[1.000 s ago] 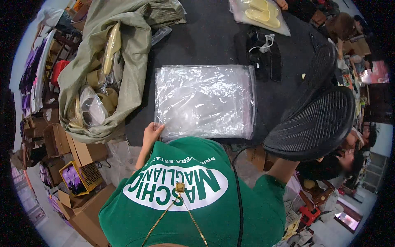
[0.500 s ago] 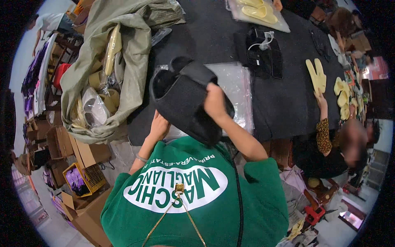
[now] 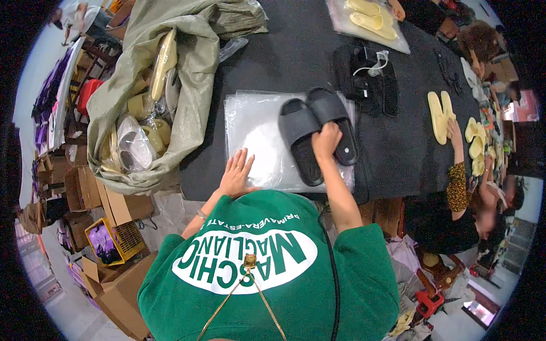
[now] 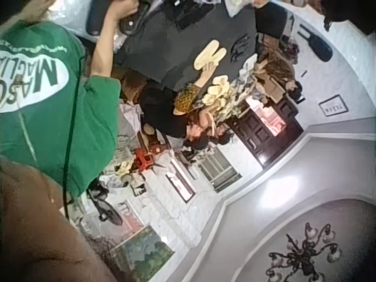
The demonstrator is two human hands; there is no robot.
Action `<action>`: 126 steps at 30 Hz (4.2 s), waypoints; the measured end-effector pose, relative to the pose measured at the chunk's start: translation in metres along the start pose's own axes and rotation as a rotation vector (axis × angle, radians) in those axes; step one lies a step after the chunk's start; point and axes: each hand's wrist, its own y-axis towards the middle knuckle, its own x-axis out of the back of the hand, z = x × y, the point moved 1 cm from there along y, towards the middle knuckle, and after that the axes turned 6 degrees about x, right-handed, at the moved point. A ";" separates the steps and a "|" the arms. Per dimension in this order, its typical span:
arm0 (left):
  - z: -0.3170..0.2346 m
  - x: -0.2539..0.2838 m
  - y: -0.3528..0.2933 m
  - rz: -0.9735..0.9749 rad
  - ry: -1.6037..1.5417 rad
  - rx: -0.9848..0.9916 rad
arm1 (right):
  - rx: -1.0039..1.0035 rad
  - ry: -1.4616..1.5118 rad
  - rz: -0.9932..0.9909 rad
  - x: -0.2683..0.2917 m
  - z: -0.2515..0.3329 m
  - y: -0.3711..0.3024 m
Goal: The person packs pairs of yellow, white, and black plastic slippers into clear plastic bags. They retrieve slippers from a large green sack, place them into bags, and seal them on a table. The person works alongside others in a busy room filled with boxes and packing materials.
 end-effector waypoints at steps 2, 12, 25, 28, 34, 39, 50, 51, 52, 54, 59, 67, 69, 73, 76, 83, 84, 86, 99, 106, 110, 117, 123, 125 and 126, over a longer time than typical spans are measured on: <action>0.000 0.002 0.001 0.042 -0.005 0.012 | -0.095 -0.022 -0.030 0.000 -0.014 0.006; -0.009 0.050 0.091 -0.364 -0.007 0.016 | -0.099 -0.048 -0.029 -0.004 -0.017 0.004; 0.051 0.067 0.089 -0.687 -0.138 0.290 | -0.070 -0.141 -0.029 0.005 -0.007 0.005; 0.097 0.109 0.055 -1.077 0.020 0.525 | -0.082 -0.143 -0.016 -0.001 -0.011 0.001; 0.200 0.130 -0.031 -1.010 0.069 1.304 | -0.091 -0.101 -0.005 0.002 -0.007 0.003; 0.248 0.092 -0.055 -0.761 0.218 1.315 | -0.124 -0.105 0.038 -0.006 -0.012 0.004; 0.073 0.247 -0.016 -1.257 0.204 0.756 | -0.109 -0.093 0.016 -0.003 -0.012 0.002; 0.057 0.248 -0.006 -1.259 0.166 0.677 | -0.111 -0.088 0.009 -0.004 -0.013 0.002; 0.034 0.250 0.007 -1.264 0.114 0.599 | -0.117 -0.081 0.005 -0.005 -0.014 0.003; -0.013 0.241 0.030 -1.142 -0.103 0.449 | -0.110 -0.088 0.001 -0.003 -0.014 0.003; -0.065 0.184 0.068 -0.726 -0.230 -0.010 | -0.118 -0.076 -0.008 0.001 -0.009 0.003; 0.037 0.093 0.085 -0.747 -0.643 0.610 | -0.076 -0.104 -0.071 -0.002 -0.013 0.003; 0.064 0.075 0.090 -0.804 -0.762 0.817 | -0.115 -0.078 -0.011 0.004 -0.007 0.006; 0.105 0.069 0.110 -0.514 -1.282 0.890 | -0.141 -0.049 0.041 0.001 -0.018 0.009; 0.115 0.073 0.132 -0.508 -1.430 0.908 | -0.211 0.214 -0.038 0.004 -0.034 0.015; 0.088 0.144 0.119 -0.510 -1.763 0.709 | -0.169 0.704 -0.071 0.107 0.013 0.040; 0.085 0.150 0.114 -0.521 -1.804 0.618 | -0.307 0.805 0.017 0.117 0.005 0.041; 0.088 0.156 0.108 -0.560 -1.885 0.445 | -0.562 1.273 -0.015 0.147 -0.006 0.045; -0.039 0.131 0.042 -0.602 -1.970 0.500 | -0.695 0.208 -0.673 0.292 -0.211 0.113; 0.003 0.062 -0.010 -0.436 -1.439 0.814 | -0.505 0.930 0.414 0.198 -0.045 0.028; 0.038 0.062 -0.020 -0.606 -1.314 0.831 | -0.474 0.750 0.747 0.169 -0.039 -0.012; 0.073 0.058 0.026 -0.451 -1.193 0.920 | -0.610 0.724 1.263 0.178 0.001 -0.040; 0.093 0.054 0.043 -0.321 -1.052 0.833 | -0.701 1.164 0.745 0.138 0.023 -0.062; 0.102 0.055 0.044 -0.235 -1.016 0.810 | -0.825 1.328 0.516 0.133 0.028 -0.056; 0.100 0.060 0.046 -0.264 -1.111 0.764 | -0.753 1.362 0.436 0.135 0.030 -0.046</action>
